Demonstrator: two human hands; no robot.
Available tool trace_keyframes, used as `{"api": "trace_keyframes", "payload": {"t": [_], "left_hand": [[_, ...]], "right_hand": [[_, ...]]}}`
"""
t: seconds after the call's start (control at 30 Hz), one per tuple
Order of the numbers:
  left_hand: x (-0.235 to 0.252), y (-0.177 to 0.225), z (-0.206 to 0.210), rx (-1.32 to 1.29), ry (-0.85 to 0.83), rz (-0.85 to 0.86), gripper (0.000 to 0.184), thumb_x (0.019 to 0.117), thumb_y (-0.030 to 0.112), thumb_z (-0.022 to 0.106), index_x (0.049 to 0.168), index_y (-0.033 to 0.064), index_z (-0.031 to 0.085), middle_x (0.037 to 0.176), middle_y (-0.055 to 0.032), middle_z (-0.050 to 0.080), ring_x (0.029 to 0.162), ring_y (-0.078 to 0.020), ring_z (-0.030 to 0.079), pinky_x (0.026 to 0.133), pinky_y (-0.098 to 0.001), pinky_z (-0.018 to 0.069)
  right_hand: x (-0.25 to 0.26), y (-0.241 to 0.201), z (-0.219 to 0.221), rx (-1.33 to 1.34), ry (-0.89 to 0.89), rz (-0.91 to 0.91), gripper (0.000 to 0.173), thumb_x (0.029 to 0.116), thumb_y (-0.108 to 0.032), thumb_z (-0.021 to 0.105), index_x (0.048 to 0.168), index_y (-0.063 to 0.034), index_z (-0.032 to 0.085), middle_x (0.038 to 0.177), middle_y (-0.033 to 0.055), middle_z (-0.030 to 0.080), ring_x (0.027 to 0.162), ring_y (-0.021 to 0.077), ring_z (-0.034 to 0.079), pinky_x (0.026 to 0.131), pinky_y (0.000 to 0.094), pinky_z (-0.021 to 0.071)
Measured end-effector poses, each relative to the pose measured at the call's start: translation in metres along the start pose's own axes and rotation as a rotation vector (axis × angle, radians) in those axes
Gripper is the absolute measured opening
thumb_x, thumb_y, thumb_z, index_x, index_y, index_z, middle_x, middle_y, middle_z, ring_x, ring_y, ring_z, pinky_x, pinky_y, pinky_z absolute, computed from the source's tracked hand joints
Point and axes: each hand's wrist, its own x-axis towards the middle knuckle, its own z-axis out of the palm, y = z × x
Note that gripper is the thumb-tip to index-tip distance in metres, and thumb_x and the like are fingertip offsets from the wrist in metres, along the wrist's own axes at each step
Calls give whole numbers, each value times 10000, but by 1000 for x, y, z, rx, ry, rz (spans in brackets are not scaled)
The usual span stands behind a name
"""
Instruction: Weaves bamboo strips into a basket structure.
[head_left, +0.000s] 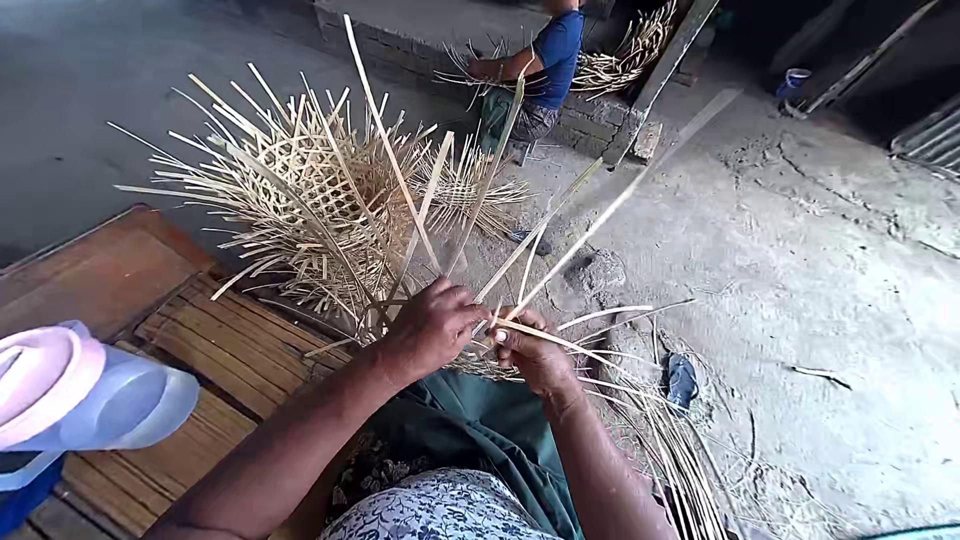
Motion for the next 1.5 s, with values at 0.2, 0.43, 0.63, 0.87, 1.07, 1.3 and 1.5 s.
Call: {"api": "trace_keyframes", "payload": {"t": [0.2,0.43,0.63,0.87,1.07,1.3,1.5], "left_hand": [[5,-2,-27,-261,-164,-271,158,885,66,661,986,88,780,928,-33,703,880,-167,633,762,-360,540],[9,-18,-39,-493,-248,-618,251,926,166,768,1176,179,748,733,32,646,622,-62,555,638,-293,497],[-11,-18,-25,-687,6,-454,137,977,149,536,1029,77,640,839,13,703,727,-70,675,689,-267,582],[-18,-9,-6,-133,192,-115,206,942,143,662,1087,-2,680,847,-73,708,713,-151,669,659,-317,580],[-10,9,-16,131,181,201,208,989,206,639,1117,69,730,958,-143,692,843,-286,671,707,-379,571],[19,17,-13,181,-192,293,428,976,71,603,1394,152,645,791,-110,659,734,-306,631,620,-416,528],[84,55,-45,246,-43,350,172,982,68,610,1090,45,742,841,-119,652,788,-310,624,609,-398,516]], "right_hand": [[-8,17,21,114,189,-178,59,1003,-46,511,951,-65,529,643,71,684,486,172,668,466,308,585],[-23,34,39,-469,66,-531,212,1035,-27,523,1116,14,714,930,67,666,608,46,619,552,208,578],[-19,29,37,-1019,152,-679,344,944,10,575,1180,-126,785,906,144,649,745,123,623,660,217,536],[-23,17,40,-1150,157,-547,381,932,8,565,1191,-161,790,868,131,642,688,163,623,609,288,546],[-20,10,24,-1100,177,-521,352,954,10,534,1160,-129,783,887,120,675,720,156,645,654,302,563],[-30,-16,25,-447,173,-169,183,932,-16,661,1109,28,654,918,53,721,679,108,691,618,279,617],[-33,-70,5,-1218,460,-354,366,1049,-308,554,1307,-86,686,915,92,714,698,201,672,637,443,573]]}}
